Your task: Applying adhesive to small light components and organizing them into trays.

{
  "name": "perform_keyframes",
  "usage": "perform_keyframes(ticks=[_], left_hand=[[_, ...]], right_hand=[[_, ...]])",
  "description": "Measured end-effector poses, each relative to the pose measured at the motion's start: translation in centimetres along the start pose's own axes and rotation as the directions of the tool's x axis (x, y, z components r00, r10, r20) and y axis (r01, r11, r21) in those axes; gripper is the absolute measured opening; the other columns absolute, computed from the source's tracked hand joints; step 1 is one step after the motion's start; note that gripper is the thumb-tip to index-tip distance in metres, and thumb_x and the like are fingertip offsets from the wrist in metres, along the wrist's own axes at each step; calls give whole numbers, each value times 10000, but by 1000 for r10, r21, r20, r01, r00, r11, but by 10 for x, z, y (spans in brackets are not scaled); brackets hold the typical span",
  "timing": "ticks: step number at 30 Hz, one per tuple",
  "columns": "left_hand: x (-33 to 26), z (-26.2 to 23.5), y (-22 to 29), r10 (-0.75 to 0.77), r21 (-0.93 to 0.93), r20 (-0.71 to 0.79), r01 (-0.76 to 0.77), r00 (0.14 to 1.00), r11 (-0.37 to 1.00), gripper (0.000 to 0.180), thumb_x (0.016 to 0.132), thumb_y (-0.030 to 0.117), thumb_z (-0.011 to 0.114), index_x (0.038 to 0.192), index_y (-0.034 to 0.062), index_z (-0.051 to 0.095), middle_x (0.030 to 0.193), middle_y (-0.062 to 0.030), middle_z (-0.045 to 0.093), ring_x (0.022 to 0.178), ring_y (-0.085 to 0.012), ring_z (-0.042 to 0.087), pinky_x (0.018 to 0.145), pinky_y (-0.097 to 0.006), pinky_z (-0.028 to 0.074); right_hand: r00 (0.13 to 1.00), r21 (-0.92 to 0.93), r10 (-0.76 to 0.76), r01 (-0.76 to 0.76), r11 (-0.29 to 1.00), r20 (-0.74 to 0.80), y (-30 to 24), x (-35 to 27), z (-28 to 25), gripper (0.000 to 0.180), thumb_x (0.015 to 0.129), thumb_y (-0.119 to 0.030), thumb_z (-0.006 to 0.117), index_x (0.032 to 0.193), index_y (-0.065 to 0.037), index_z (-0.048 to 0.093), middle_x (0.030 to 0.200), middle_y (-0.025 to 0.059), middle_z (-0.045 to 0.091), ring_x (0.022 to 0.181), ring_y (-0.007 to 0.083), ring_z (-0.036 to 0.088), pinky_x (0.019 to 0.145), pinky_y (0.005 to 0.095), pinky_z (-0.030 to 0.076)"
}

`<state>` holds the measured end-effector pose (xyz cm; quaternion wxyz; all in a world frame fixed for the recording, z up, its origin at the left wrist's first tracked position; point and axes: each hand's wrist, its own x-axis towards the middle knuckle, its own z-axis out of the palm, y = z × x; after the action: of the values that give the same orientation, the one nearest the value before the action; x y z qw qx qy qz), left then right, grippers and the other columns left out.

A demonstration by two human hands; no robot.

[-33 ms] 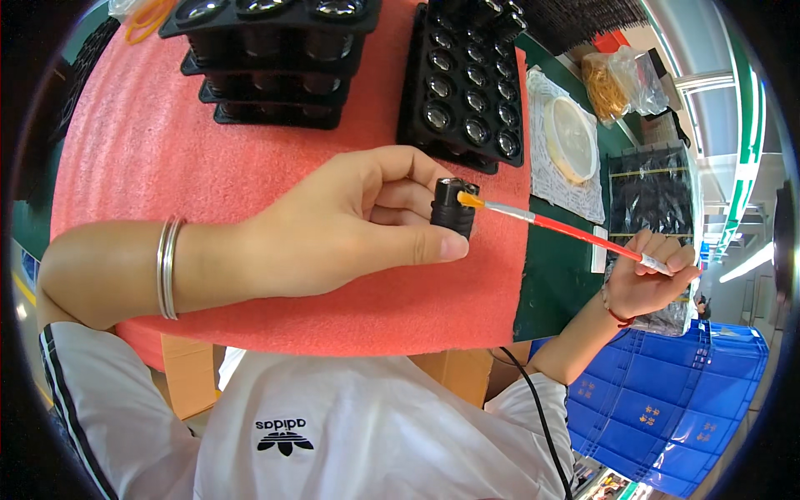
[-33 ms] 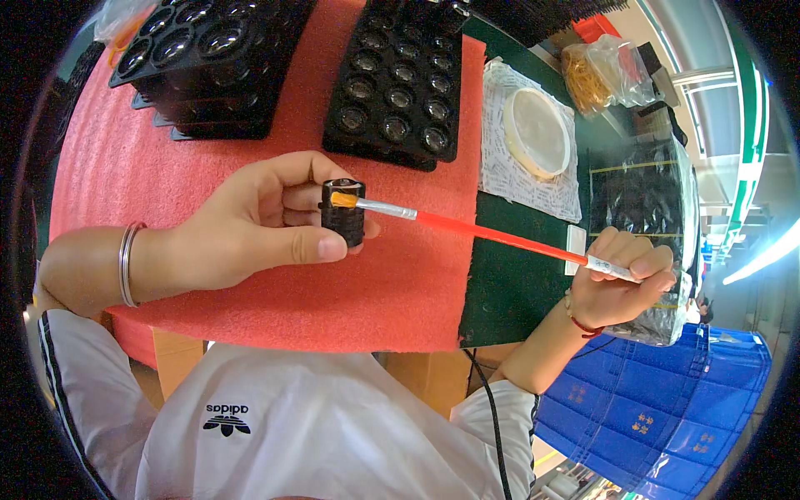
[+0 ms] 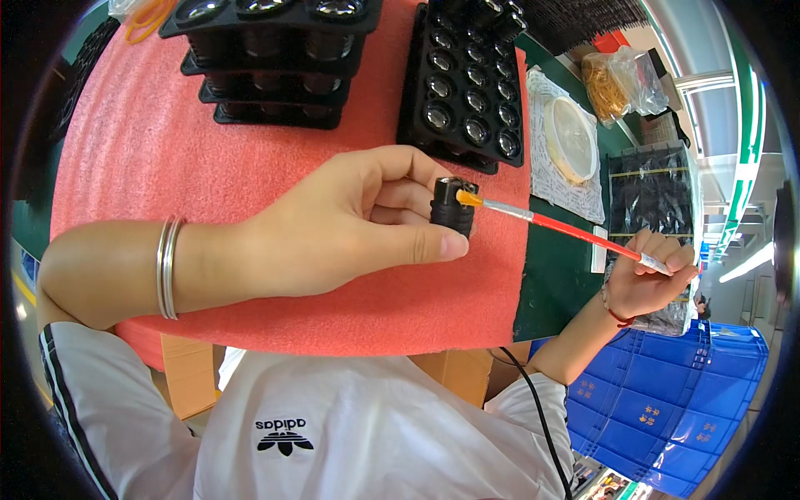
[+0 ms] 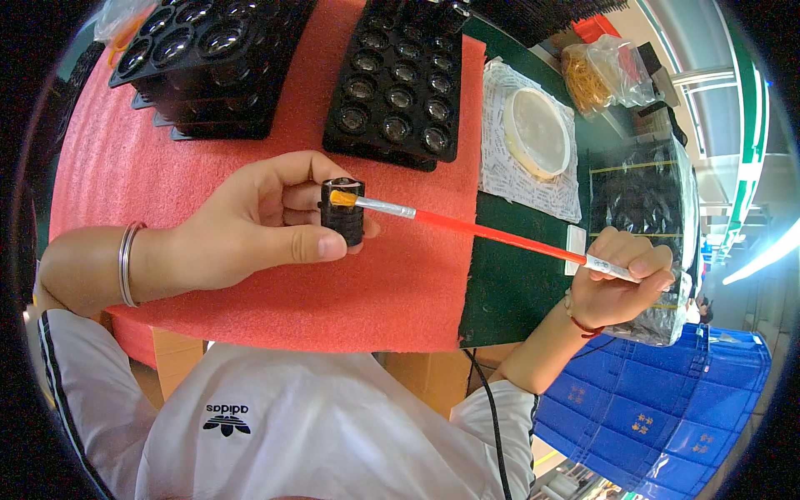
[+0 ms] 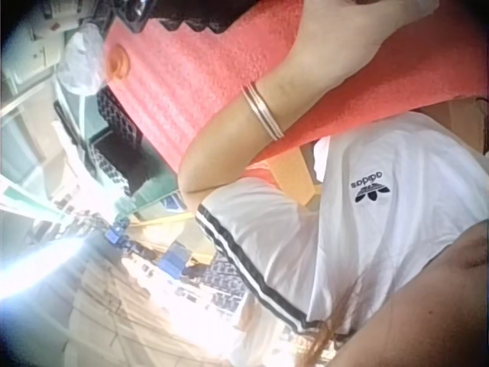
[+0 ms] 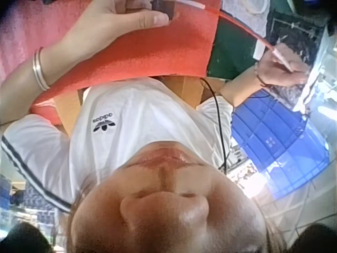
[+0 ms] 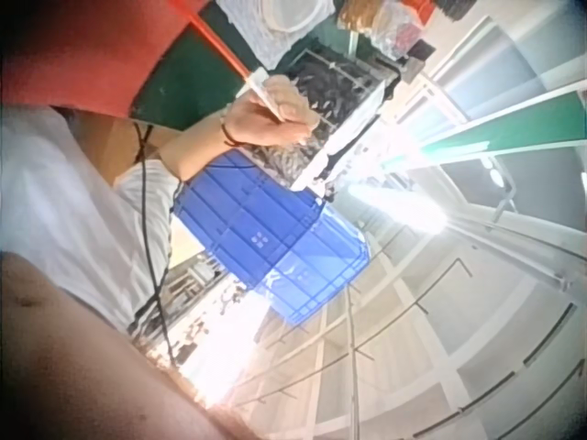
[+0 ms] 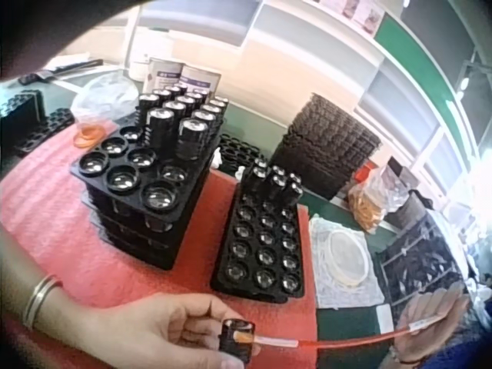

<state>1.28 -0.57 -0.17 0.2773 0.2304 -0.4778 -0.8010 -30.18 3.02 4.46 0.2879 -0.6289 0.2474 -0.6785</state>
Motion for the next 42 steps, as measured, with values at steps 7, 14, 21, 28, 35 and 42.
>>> perform_keyframes(ticks=[7,14,21,28,35,42], left_hand=[[0,-1,2,-13,-17,20,14,1000,1000,322,797,85,607,1059,23,430,1048,-118,565,992,-143,524,875,-272,400],[-1,-1,-1,13,-35,25,-12,1000,999,318,799,78,601,1061,23,430,1056,-120,562,988,-142,524,866,-269,405],[-5,3,-4,31,42,89,-35,996,999,326,771,50,633,1032,40,438,1025,-99,565,933,-134,542,844,-279,424],[-21,10,35,543,641,286,-579,790,504,296,663,95,729,872,-1,544,904,-58,594,796,-110,571,703,-266,466],[-34,-1,108,755,880,287,-473,590,34,379,649,105,718,952,-47,547,854,-61,571,752,-93,536,638,-218,427],[-44,-31,138,763,983,-147,8,629,182,355,674,142,690,979,5,573,852,-3,558,771,-70,489,616,-218,392]], right_hand=[[998,-57,39,-42,997,-44,-1,1,-6,314,917,-320,377,713,-86,428,516,26,393,402,115,328,433,256,274],[997,-71,33,-38,997,-71,6,4,-13,321,921,-311,369,704,-82,427,515,23,391,410,109,294,443,250,253],[977,-62,27,-41,997,-211,3,8,-15,331,914,-304,404,666,-84,413,515,11,384,417,99,274,455,246,233],[956,-9,25,-29,1000,-292,4,11,-21,328,918,-286,408,664,-78,393,511,-3,321,436,93,240,453,242,220],[927,-54,40,-65,996,-374,0,7,-20,314,911,-284,414,672,-83,382,528,-3,314,447,94,243,459,244,222],[904,-6,87,-98,995,-418,2,8,-22,314,914,-270,410,658,-88,387,510,-10,291,457,86,220,464,242,209]])
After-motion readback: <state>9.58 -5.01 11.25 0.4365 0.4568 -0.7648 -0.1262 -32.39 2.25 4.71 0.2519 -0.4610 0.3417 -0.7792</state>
